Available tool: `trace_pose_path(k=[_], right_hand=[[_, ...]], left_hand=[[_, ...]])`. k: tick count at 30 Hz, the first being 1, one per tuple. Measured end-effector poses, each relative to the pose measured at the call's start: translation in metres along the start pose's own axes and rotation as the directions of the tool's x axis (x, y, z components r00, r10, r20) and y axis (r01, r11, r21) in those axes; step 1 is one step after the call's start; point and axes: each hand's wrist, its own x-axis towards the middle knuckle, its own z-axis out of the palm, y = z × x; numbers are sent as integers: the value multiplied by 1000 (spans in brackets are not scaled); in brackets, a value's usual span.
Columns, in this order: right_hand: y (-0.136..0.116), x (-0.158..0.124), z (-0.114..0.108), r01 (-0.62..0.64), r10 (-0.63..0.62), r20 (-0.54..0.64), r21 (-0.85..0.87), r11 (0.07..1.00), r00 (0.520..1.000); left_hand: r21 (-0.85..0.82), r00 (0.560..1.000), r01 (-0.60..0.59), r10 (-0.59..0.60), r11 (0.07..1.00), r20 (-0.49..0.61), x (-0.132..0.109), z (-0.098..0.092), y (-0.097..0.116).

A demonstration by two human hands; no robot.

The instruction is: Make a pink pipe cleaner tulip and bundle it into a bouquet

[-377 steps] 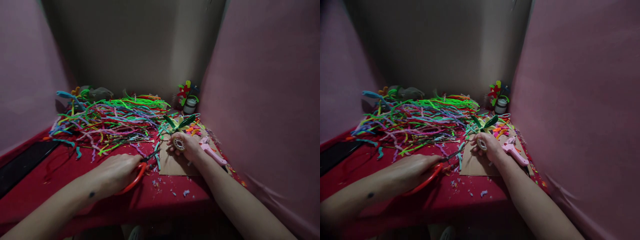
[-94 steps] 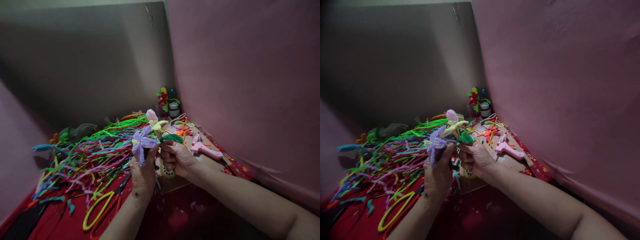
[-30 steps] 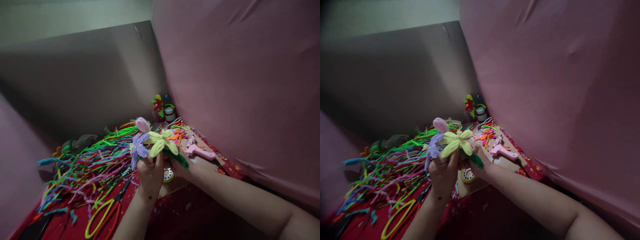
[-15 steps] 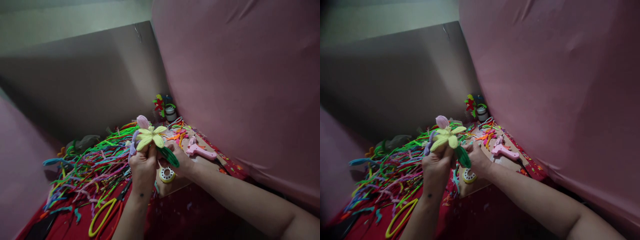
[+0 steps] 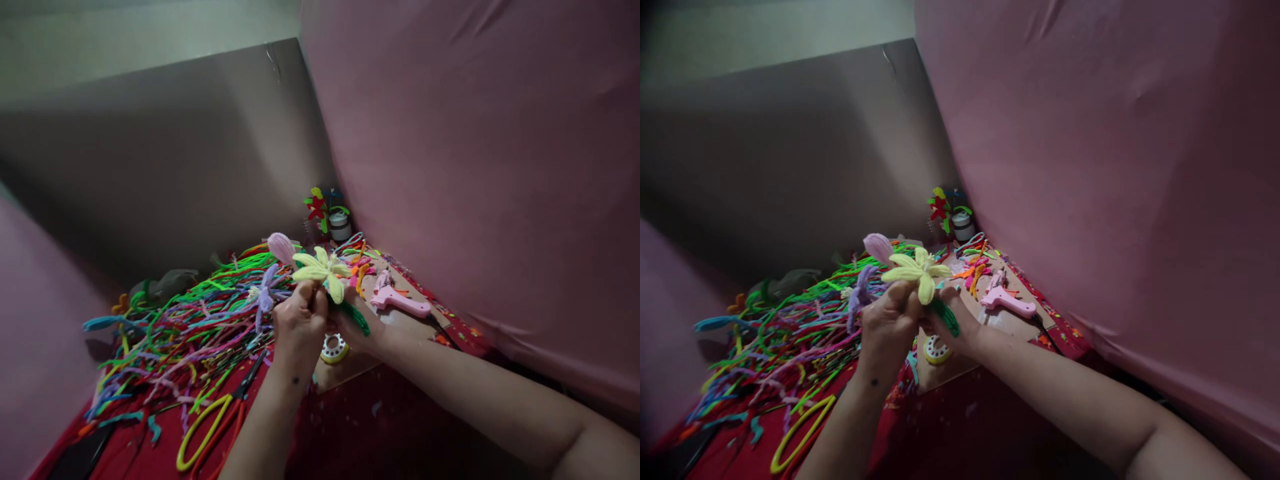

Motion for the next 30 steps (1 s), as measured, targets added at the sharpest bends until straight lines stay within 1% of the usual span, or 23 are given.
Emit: trace_pose_path(k=[3,5,6,8,10,11,12,14,16,17,18,20,22,24,28,29,30], right_hand=[[-2,5,-4,-9,9,51,-5,1000,999],[-5,8,-8,-20,19,79,8,1000,997],[-6,10,-9,-27,25,89,16,1000,996],[-10,12,-12,-47,42,80,64,997,996],[-16,12,-13,-87,81,47,145,986,996],[-18,12,-13,-113,108,36,185,976,993],[-20,11,-13,-140,136,32,219,966,990],[-24,9,-13,-175,168,49,244,954,985],[-25,7,-12,-184,173,66,240,953,983],[-25,7,-12,-182,170,67,237,954,983],[-25,7,-12,-175,164,64,235,956,984],[-24,7,-12,-162,151,65,234,959,986],[-21,8,-10,-160,146,76,225,961,986],[-18,7,-8,-184,168,97,192,964,981],[-13,3,-6,-224,205,159,116,968,966],[-13,2,-6,-217,198,169,103,971,965],[-12,1,-6,-207,188,176,92,974,966]], left_hand=[[-24,992,53,-50,998,114,7,0,-2],[-9,988,84,-82,996,135,5,0,0],[-7,989,94,-92,996,116,1,0,2],[-39,993,113,-111,993,35,-11,2,7],[-148,988,147,-152,978,-22,-23,5,9],[-227,982,180,-188,957,-13,-28,7,9],[-333,968,247,-249,910,36,-31,8,8],[-524,917,384,-380,760,121,-32,11,4],[-634,865,465,-468,617,180,-29,13,0],[-661,850,480,-492,577,188,-26,14,-1],[-681,844,480,-503,553,187,-24,16,-2],[-725,842,456,-514,516,163,-20,19,-1],[-754,854,421,-502,505,140,-17,22,1],[-739,857,417,-501,529,125,-13,23,5],[-674,810,463,-583,576,58,-5,21,10],[-673,812,450,-582,587,36,-5,20,10],[-677,824,414,-566,608,-4,-4,20,10]])
